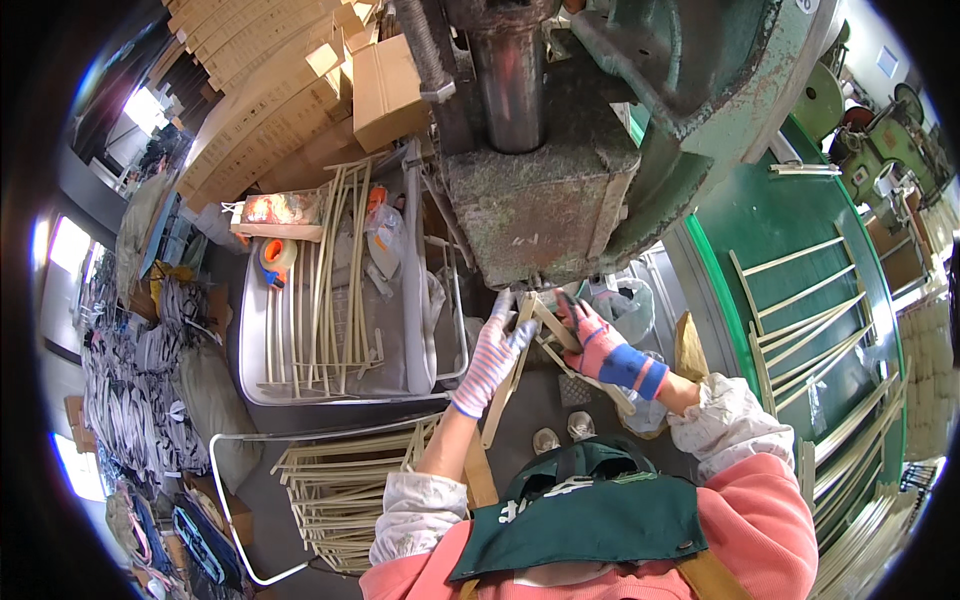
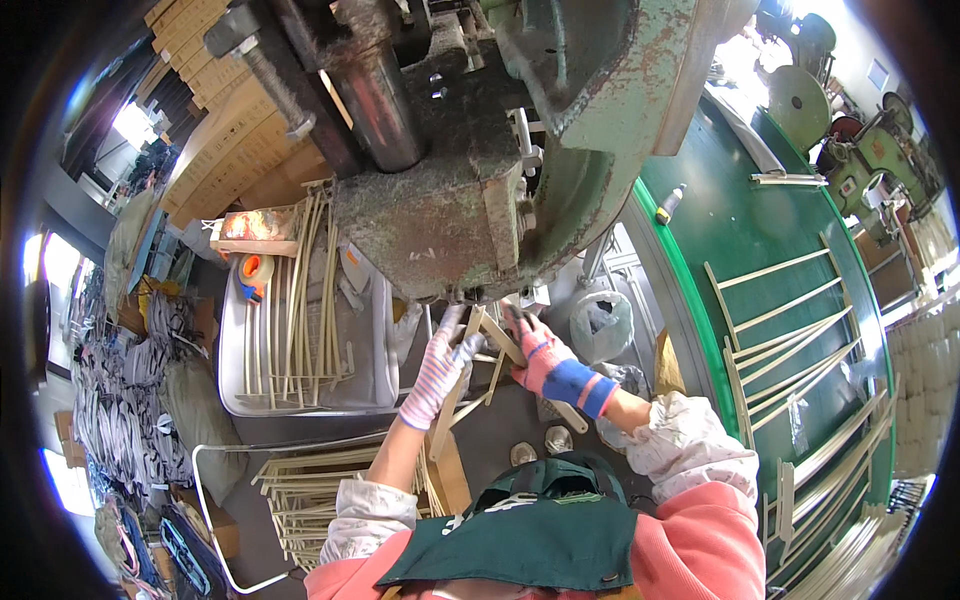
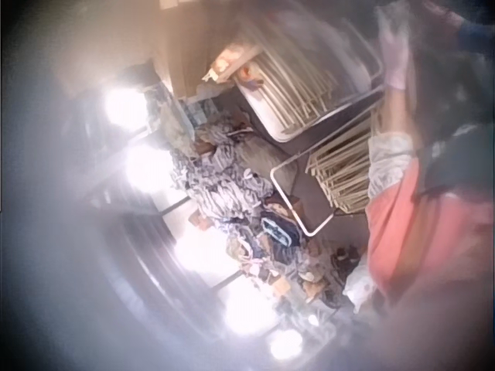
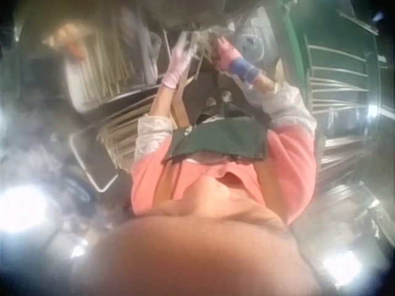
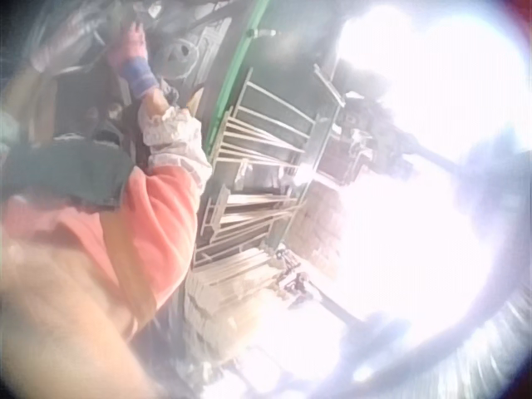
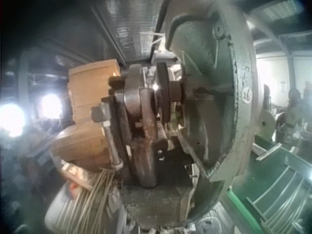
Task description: The person repeatedly picks up thin wooden sticks and a pre-assembled frame, then uses a hydraulic press to join the sticks to the frame. After each press, the person removes the assembled frame and places it in a stack on the floor. The process is repeated multiple times throughout the clip.
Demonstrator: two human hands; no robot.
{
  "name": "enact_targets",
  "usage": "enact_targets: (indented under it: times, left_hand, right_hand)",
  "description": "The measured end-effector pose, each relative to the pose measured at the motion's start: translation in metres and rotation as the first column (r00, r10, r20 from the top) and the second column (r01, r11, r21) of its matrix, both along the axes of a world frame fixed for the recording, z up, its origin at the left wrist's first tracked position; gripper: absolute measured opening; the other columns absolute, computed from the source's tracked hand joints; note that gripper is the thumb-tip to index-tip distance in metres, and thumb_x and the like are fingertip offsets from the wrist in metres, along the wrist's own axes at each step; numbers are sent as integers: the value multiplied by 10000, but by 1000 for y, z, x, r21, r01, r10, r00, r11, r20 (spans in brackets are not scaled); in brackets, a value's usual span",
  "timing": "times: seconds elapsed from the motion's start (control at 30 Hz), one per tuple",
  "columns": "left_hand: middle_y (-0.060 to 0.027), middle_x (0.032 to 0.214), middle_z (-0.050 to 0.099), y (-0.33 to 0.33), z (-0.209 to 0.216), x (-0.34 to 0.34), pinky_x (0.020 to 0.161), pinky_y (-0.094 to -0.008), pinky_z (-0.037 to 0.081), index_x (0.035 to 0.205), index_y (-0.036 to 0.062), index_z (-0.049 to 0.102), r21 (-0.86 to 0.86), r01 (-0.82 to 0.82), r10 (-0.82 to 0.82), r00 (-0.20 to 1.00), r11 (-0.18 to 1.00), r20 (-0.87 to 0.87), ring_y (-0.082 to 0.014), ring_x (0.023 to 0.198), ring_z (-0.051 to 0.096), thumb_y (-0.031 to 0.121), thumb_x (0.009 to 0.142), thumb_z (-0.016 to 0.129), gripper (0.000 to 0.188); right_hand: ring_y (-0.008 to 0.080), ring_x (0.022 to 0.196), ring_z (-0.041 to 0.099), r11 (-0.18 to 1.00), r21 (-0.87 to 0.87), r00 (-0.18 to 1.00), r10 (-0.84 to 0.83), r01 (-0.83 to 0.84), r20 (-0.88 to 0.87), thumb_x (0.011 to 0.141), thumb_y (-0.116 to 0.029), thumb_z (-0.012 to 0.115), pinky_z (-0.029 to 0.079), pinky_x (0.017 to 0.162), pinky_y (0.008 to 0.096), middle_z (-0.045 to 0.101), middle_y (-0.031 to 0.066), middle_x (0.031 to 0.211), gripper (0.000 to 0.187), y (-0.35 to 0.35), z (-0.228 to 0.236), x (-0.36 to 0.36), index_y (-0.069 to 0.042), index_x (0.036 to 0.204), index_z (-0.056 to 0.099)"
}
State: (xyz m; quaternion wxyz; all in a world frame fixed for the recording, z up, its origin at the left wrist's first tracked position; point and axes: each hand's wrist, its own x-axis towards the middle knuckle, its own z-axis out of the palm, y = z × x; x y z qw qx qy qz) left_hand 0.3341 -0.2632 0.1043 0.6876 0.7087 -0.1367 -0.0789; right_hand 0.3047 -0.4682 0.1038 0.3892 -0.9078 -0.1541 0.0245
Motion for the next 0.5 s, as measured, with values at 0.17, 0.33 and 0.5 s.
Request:
enact_targets:
  times: [0.17,0.33,0.5]
  left_hand:
    - [-85,829,608,29,12,-68,668,-285,506,1024,-24,550,-65,242,-244,853,968,-460,-157,727,583,212,894,581,271]
    - [21,599,511,56,32,-65,460,-199,371,823,23,597,-51,185,-190,893,981,-409,-40,504,456,275,924,530,280]
    - [69,517,405,86,46,-32,411,-192,256,793,45,598,123,296,-210,863,947,-460,-19,438,322,309,931,514,310]
  right_hand:
    - [301,623,610,967,168,976,-168,190,-138,752,-124,647,475,582,353,585,137,644,278,-19,11,-37,-43,1004,563]
    - [103,523,464,943,261,949,-128,206,-287,795,-136,645,400,498,280,517,96,555,169,-39,27,-24,-16,915,645]
    - [80,536,424,996,78,988,-37,49,-147,819,-196,640,387,503,289,501,108,559,181,-57,39,-2,-51,921,675]
